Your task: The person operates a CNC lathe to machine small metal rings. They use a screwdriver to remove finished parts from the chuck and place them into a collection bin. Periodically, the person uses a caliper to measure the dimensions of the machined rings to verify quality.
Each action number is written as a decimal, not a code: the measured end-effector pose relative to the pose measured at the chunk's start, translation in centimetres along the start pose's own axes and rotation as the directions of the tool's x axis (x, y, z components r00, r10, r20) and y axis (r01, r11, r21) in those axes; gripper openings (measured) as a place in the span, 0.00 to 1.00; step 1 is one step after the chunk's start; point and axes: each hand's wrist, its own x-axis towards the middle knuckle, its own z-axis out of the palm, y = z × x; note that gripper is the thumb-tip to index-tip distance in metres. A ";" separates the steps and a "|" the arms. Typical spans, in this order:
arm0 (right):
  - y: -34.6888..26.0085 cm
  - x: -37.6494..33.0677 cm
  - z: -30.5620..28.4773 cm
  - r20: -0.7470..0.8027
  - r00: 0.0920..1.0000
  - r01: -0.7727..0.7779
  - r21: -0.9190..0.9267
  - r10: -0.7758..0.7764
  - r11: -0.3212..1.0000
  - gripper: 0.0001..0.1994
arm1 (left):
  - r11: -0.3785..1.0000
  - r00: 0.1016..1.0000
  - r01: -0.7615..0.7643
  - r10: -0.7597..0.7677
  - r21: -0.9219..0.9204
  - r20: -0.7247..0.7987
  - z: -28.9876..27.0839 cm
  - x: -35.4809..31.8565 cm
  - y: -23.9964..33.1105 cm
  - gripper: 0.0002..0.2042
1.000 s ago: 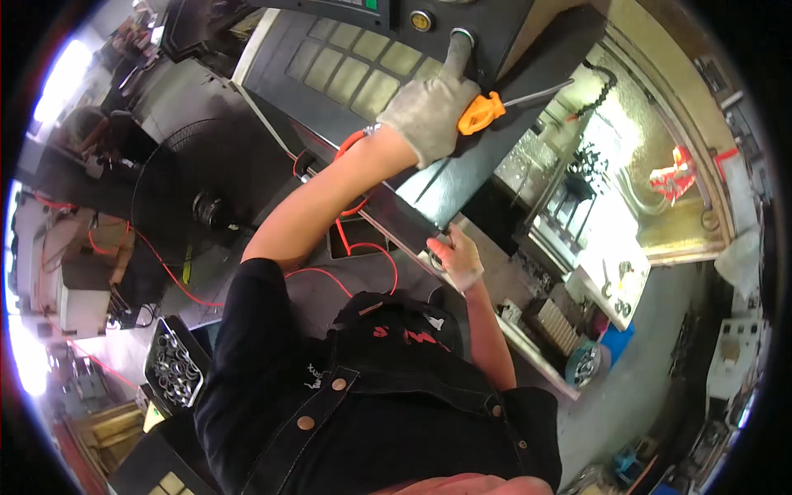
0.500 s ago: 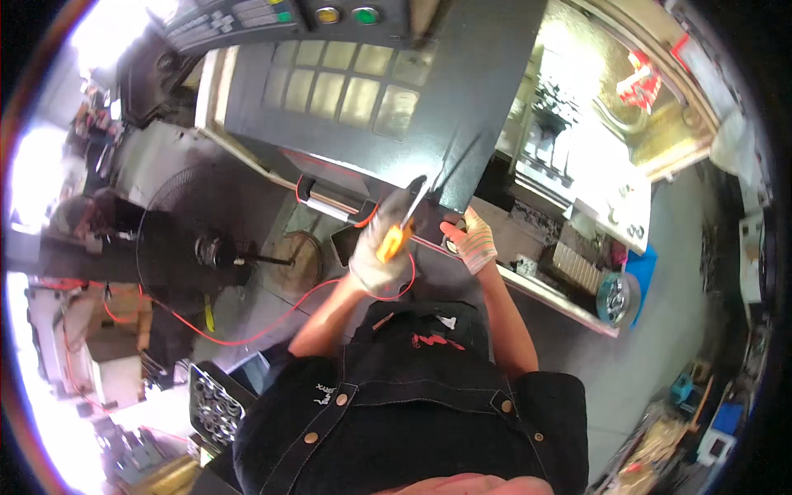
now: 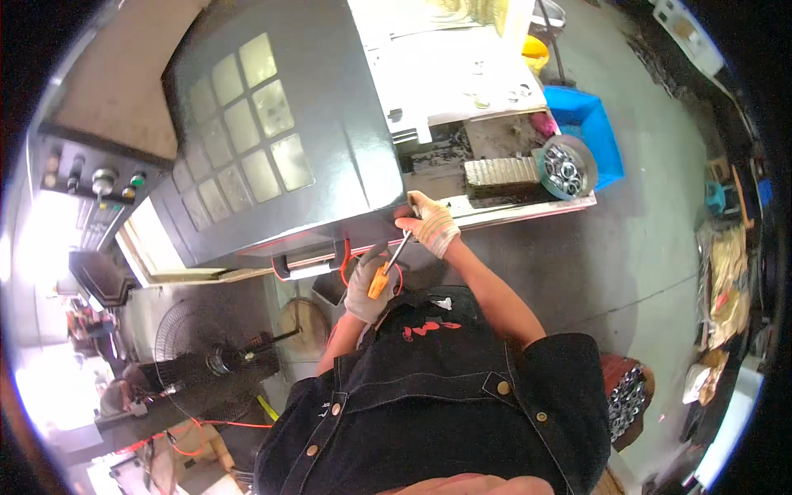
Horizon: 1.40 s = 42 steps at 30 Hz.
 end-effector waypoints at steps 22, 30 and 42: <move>18.0 -5.4 -28.2 -0.224 0.774 0.258 0.966 0.593 0.027 0.14 | 0.995 0.951 0.074 -0.048 -0.073 0.304 13.5 1.0 3.5 0.19; 19.6 -2.5 -31.7 -0.285 0.886 0.153 0.924 0.365 0.352 0.14 | 0.967 0.920 0.045 0.057 -0.250 0.387 14.8 2.2 6.2 0.18; 27.2 -28.9 -12.4 -0.627 0.428 -0.425 0.496 0.651 0.757 0.20 | 0.954 0.670 0.004 0.221 -0.300 0.709 16.9 2.5 5.6 0.15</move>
